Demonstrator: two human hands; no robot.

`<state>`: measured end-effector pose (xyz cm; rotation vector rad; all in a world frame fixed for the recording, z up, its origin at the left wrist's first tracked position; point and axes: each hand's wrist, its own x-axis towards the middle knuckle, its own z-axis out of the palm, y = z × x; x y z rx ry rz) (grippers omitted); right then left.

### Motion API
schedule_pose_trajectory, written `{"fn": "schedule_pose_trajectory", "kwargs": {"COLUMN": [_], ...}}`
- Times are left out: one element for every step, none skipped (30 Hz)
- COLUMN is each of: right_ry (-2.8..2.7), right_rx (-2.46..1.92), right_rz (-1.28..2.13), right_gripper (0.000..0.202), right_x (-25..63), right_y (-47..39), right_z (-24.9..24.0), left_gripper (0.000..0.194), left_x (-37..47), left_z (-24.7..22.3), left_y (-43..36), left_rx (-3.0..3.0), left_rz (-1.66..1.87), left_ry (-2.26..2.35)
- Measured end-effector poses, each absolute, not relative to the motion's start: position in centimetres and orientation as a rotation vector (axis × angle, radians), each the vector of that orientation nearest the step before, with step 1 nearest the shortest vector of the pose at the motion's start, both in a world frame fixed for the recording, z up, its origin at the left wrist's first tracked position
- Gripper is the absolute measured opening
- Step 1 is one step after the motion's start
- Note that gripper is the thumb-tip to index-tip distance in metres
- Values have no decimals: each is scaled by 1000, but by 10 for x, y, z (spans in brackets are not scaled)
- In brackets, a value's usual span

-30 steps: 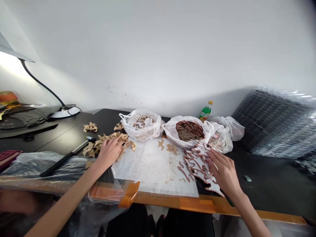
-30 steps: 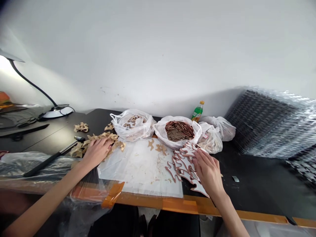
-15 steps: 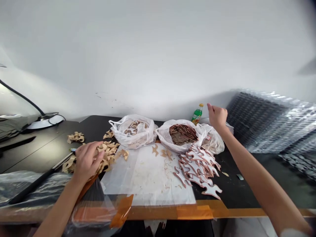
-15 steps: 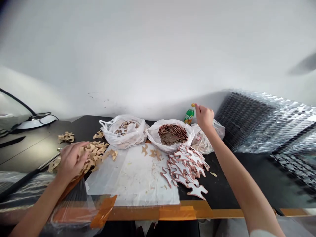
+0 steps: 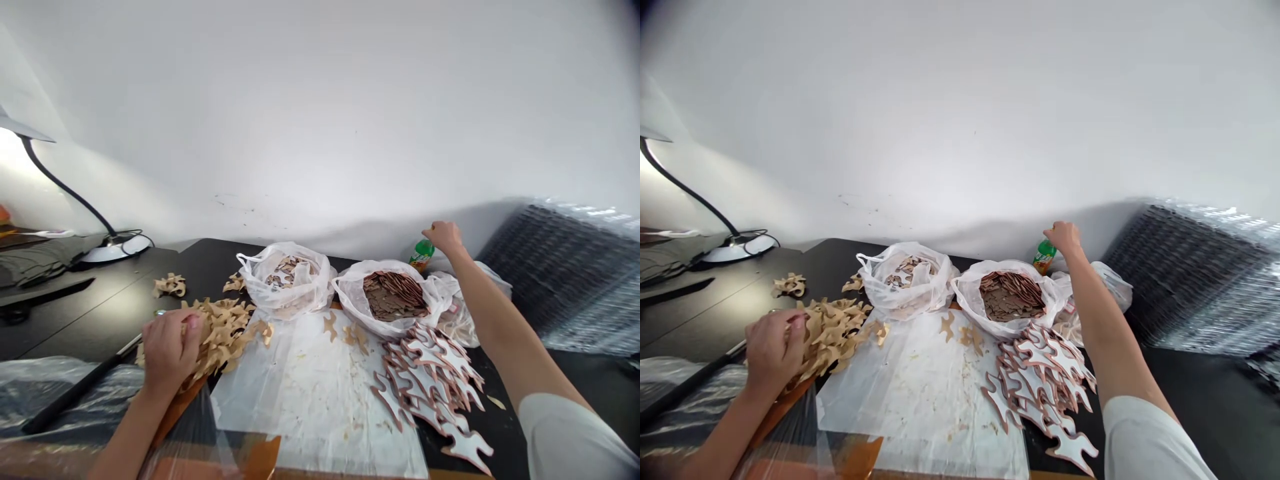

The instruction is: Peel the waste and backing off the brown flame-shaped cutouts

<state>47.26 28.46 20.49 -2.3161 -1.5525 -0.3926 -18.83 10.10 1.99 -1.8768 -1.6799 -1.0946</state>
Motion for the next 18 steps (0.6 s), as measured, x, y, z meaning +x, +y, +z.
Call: {"fn": "schedule_pose_trajectory", "kwargs": {"right_ry": [-1535, -1514, -1489, -1454, -1409, -1367, -1318, -1294, -1302, -1314, -1317, -1330, -1353, -1391, -1430, -1516, -1614, -1725], "right_rx": [-2297, -2275, -2257, -2222, -2171, -2116, -2015, -1938, -1873, -1745, -1623, -1529, -1443, -1361, -1256, -1145, -1058, -1001], "right_rz": [-429, -464, -498, -539, -587, -633, -691, -736, -767, -829, -886, -935, -991, -1044, -1091, -1107, -1077, -1023], "right_gripper": [35, 34, 35, 36, 37, 38, 37, 37, 36, 35, 33, 30, 28, 29, 31, 32, 32, 29], "right_x": [469, 465, 460, 456, 451, 447, 443, 438, 433, 426, 418, 408, 396, 381, 363, 343, 321, 298], "right_y": [280, 274, 267, 259, 250, 241, 230, 217, 202, 184, 164, 141, 116, 89, 61, 32, 5, -20], "right_z": [203, 203, 205, 211, 220, 232, 246, 262, 279, 295, 308, 318, 324, 326, 322, 314, 302, 287], "left_gripper": [19, 20, 20, 21, 21, 21, 21, 20, 20, 20, 20, 19, 19, 16, 16, 18, 18, 20], "left_x": [-187, -186, -184, -182, -180, -178, -177, -177, -178, -180, -181, -181, -179, -172, -160, -143, -122, -96], "left_z": [21, 23, 25, 26, 28, 31, 33, 37, 41, 47, 54, 63, 73, 83, 95, 106, 116, 125], "left_y": [100, 98, 96, 94, 92, 91, 90, 89, 87, 85, 82, 77, 69, 57, 43, 26, 6, -16], "left_rx": [-1870, -1854, -1837, -1816, -1787, -1748, -1705, -1669, -1633, -1600, -1572, -1550, -1545, -1553, -1624, -1732, -1843, -2003], "left_rz": [-1118, -1161, -1211, -1271, -1334, -1398, -1453, -1494, -1521, -1533, -1535, -1535, -1531, -1535, -1535, -1534, -1569, -1594], "left_ry": [-1747, -1797, -1834, -1858, -1872, -1877, -1873, -1868, -1860, -1852, -1836, -1807, -1769, -1712, -1645, -1580, -1475, -1328]}}
